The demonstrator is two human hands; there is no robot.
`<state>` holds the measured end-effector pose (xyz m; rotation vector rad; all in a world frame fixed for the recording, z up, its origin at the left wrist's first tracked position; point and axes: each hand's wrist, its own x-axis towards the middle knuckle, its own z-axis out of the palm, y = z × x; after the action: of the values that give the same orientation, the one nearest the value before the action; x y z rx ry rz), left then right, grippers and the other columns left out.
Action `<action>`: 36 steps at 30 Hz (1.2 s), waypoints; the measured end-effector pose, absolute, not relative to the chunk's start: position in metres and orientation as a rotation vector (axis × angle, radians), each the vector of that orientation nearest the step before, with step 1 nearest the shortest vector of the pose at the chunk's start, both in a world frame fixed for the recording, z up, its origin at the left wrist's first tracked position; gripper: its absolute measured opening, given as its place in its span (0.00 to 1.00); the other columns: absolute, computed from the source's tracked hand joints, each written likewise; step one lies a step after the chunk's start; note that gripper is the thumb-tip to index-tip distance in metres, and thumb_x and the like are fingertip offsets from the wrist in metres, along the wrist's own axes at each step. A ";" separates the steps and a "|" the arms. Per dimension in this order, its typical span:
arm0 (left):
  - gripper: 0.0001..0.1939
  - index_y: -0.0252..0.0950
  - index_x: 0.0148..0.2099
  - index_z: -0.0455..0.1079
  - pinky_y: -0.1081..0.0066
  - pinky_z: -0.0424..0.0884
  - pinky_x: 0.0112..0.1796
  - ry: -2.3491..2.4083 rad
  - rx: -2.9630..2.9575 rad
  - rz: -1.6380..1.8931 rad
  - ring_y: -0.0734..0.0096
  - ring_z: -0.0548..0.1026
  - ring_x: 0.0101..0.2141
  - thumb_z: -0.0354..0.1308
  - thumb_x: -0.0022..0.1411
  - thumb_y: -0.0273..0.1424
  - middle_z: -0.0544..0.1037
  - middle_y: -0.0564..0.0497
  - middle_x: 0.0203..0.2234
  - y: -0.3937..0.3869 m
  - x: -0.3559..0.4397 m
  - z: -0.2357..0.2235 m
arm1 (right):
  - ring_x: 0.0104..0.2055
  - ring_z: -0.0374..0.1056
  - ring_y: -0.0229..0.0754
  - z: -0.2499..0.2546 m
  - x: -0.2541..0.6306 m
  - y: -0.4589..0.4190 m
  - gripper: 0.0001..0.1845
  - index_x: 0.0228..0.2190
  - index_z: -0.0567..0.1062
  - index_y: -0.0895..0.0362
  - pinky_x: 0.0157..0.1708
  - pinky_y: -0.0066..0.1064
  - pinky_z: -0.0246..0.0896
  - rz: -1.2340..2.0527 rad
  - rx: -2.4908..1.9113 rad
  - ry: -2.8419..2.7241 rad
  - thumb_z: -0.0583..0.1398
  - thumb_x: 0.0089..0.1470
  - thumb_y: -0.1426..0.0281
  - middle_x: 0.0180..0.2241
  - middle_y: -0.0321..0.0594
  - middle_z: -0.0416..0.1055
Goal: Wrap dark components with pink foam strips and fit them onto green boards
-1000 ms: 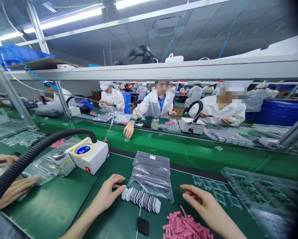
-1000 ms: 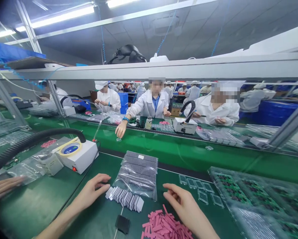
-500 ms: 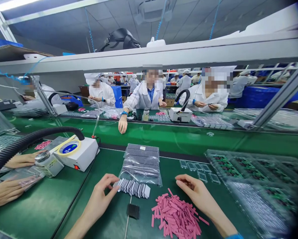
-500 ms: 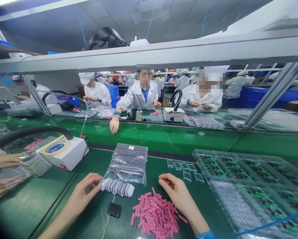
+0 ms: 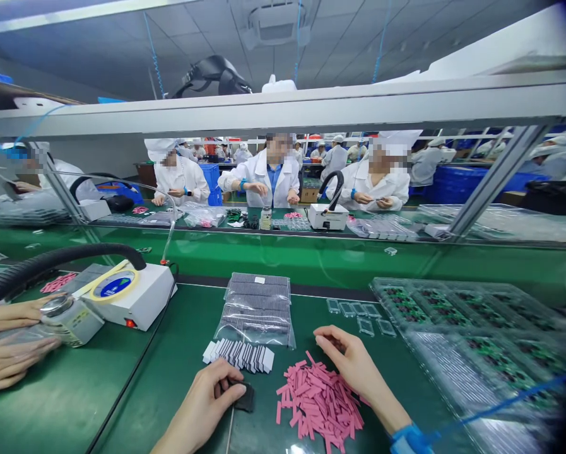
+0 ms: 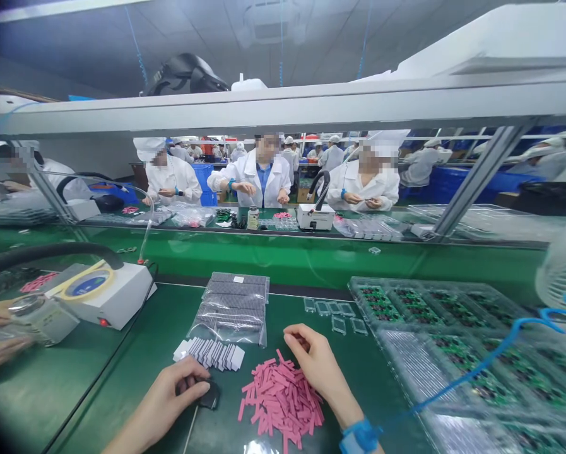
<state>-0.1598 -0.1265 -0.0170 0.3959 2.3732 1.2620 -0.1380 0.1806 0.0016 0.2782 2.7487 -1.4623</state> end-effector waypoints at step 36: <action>0.21 0.32 0.47 0.73 0.70 0.72 0.40 2.052 0.339 1.647 0.67 0.75 0.37 0.55 0.62 0.44 0.76 0.43 0.40 -0.135 -0.157 -0.039 | 0.57 0.63 0.49 -0.002 -0.105 0.033 0.26 0.57 0.65 0.52 0.55 0.40 0.65 -0.564 -0.200 2.786 0.51 0.58 0.79 0.57 0.45 0.60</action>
<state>-0.1569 -0.1353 -0.0393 0.3391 2.0521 1.6467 -0.1052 0.0325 -0.0023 -0.2001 2.7865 -0.5644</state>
